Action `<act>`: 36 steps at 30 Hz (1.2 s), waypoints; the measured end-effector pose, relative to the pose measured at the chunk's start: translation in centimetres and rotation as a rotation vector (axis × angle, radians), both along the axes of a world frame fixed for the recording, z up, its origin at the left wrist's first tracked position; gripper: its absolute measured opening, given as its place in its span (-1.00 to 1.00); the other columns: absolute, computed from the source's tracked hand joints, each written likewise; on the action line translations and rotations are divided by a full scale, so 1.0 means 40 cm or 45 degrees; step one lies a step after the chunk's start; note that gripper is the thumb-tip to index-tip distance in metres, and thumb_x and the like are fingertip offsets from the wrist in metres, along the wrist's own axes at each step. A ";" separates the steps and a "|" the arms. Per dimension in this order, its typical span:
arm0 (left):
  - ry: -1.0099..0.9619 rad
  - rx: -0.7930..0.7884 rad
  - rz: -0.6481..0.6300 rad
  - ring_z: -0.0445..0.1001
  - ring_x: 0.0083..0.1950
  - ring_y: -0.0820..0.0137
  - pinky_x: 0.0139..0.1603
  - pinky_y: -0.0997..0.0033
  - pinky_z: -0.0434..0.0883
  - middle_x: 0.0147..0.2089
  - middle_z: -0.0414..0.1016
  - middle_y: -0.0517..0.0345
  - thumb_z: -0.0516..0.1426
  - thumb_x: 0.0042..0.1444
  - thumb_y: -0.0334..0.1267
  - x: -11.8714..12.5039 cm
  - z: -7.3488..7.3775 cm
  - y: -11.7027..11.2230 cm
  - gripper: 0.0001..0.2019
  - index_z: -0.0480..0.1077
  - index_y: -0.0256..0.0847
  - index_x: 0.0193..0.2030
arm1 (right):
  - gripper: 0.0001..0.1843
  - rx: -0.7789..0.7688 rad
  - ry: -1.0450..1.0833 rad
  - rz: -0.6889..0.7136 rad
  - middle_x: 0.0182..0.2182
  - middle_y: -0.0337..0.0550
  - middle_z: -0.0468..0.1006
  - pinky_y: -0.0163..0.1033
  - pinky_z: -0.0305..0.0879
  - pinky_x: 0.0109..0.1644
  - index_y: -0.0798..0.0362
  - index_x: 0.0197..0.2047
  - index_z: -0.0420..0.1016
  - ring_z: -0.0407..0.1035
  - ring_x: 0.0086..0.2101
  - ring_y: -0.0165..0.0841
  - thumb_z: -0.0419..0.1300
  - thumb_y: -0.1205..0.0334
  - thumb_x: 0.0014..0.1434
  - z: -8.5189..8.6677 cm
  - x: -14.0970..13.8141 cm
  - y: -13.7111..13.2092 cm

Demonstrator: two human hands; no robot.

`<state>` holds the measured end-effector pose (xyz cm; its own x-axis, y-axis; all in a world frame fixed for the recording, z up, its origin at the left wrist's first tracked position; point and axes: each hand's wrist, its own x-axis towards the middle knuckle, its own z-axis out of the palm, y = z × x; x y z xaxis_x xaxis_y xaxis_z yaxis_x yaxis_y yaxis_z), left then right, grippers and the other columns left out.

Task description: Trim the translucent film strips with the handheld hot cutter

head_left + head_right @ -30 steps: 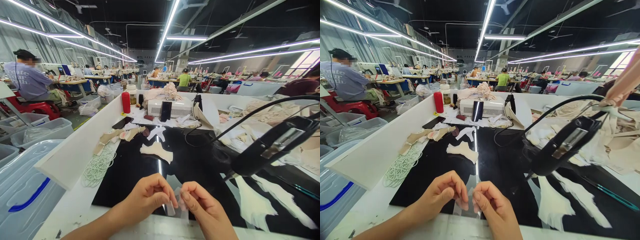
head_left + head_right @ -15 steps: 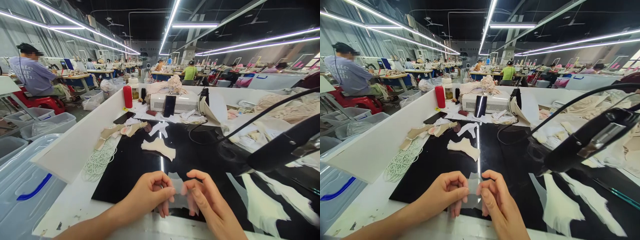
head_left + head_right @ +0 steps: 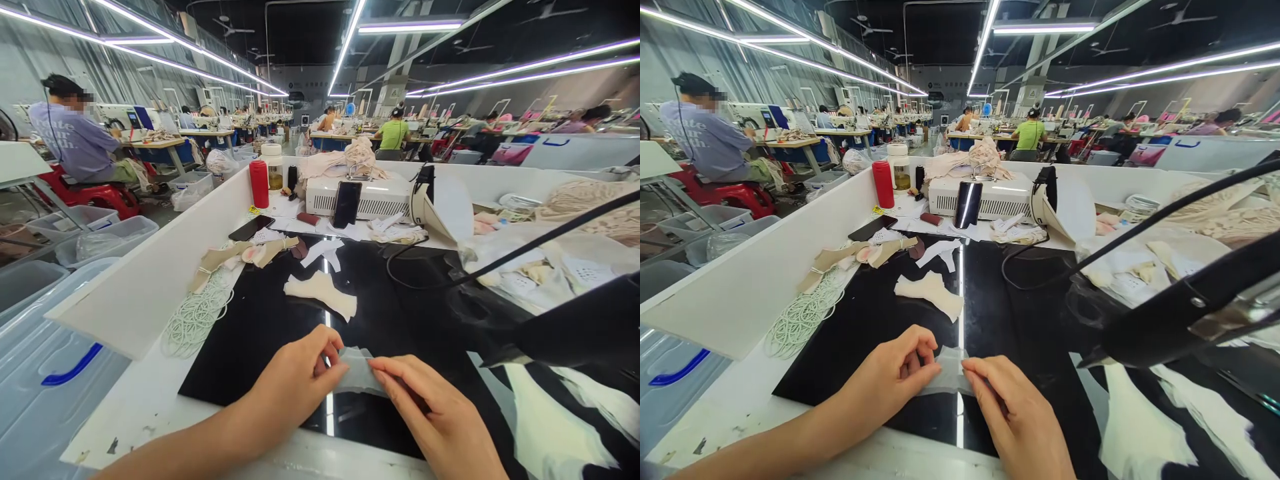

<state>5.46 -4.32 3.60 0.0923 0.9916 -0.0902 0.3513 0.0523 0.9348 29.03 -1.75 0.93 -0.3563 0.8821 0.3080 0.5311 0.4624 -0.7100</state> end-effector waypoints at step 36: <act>0.990 0.742 -0.311 0.55 -0.33 0.39 -0.38 0.40 0.32 -0.28 0.54 0.20 0.14 0.46 -0.45 -0.008 -0.028 -0.012 -0.82 0.55 -0.20 -0.16 | -0.65 0.499 -0.335 0.091 -0.28 -0.17 0.62 -0.22 0.53 -0.22 -0.03 0.04 0.64 0.52 -0.35 -0.34 0.01 0.13 0.60 -0.021 -0.013 0.005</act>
<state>5.12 -4.79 2.46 0.4214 0.8621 0.2816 0.8157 -0.4960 0.2978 28.51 -1.53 0.07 -0.5224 0.6878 0.5040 0.6265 0.7106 -0.3203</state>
